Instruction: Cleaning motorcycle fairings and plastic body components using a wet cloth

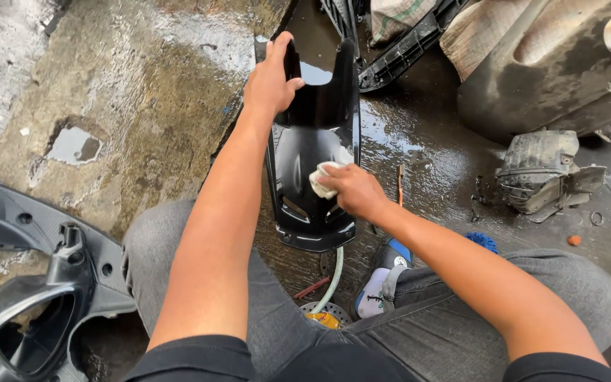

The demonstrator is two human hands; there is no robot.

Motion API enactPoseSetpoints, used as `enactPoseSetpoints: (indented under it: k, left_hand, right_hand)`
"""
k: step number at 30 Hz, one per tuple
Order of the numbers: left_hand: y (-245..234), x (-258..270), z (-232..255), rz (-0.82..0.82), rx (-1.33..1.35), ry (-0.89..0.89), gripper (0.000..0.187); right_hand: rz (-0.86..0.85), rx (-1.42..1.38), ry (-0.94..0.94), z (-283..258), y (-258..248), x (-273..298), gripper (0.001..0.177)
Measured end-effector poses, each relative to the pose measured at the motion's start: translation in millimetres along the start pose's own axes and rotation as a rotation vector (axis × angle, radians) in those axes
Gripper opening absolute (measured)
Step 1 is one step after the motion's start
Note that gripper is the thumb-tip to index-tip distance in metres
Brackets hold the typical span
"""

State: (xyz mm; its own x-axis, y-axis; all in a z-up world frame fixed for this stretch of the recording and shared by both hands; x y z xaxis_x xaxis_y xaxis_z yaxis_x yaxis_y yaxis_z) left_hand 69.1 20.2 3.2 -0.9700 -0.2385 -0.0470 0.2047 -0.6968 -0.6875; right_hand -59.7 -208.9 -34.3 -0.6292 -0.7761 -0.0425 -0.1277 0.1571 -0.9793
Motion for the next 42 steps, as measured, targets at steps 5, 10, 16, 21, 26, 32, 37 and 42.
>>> enactPoseSetpoints:
  k: [5,10,16,21,26,32,37,42]
  left_hand:
    - [-7,3,8,-0.019,0.03,-0.003,0.082]
    - [2,-5,-5,0.031,0.036,0.083,0.084]
    - [7,-9,-11,-0.189,-0.01,-0.069,0.075]
    - [19,-12,-16,-0.178,-0.014,-0.03,0.078]
    - [20,-14,-19,-0.166,-0.008,-0.017,0.078]
    - [19,-10,-14,-0.178,-0.014,-0.026,0.078]
    - [19,-13,-18,-0.166,-0.024,-0.041,0.079]
    - [17,-14,-18,-0.153,-0.017,-0.033,0.078]
  right_hand:
    - [-0.085,-0.468,0.302,36,-58,-52,0.048]
    - [0.563,-0.782,0.39,112,-82,-101,0.054]
    - [0.563,-0.694,0.349,107,-88,-135,0.048]
    - [0.66,-0.207,0.214,102,-44,-124,0.051]
    - [0.685,-0.183,0.127,96,-33,-98,0.05]
    - [0.551,-0.513,0.199,92,-79,-80,0.045]
    - [0.689,-0.846,0.381,129,-90,-110,0.048]
    - [0.568,-0.555,0.324,111,-65,-120,0.055]
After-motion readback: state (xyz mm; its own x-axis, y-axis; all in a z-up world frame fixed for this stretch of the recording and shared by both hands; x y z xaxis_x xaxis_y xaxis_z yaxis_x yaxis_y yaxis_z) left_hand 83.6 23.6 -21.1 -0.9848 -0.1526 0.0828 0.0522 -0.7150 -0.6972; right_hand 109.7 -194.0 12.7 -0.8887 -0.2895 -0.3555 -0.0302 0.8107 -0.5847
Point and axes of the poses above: each hand's wrist, its own x-axis away from the middle knuckle, its own y-axis out of the palm, z = x × y, the point moved 7 cm from there along -x, towards the middle knuckle, and after that the axes turned 3 degrees about x, right-handed, at the moved point
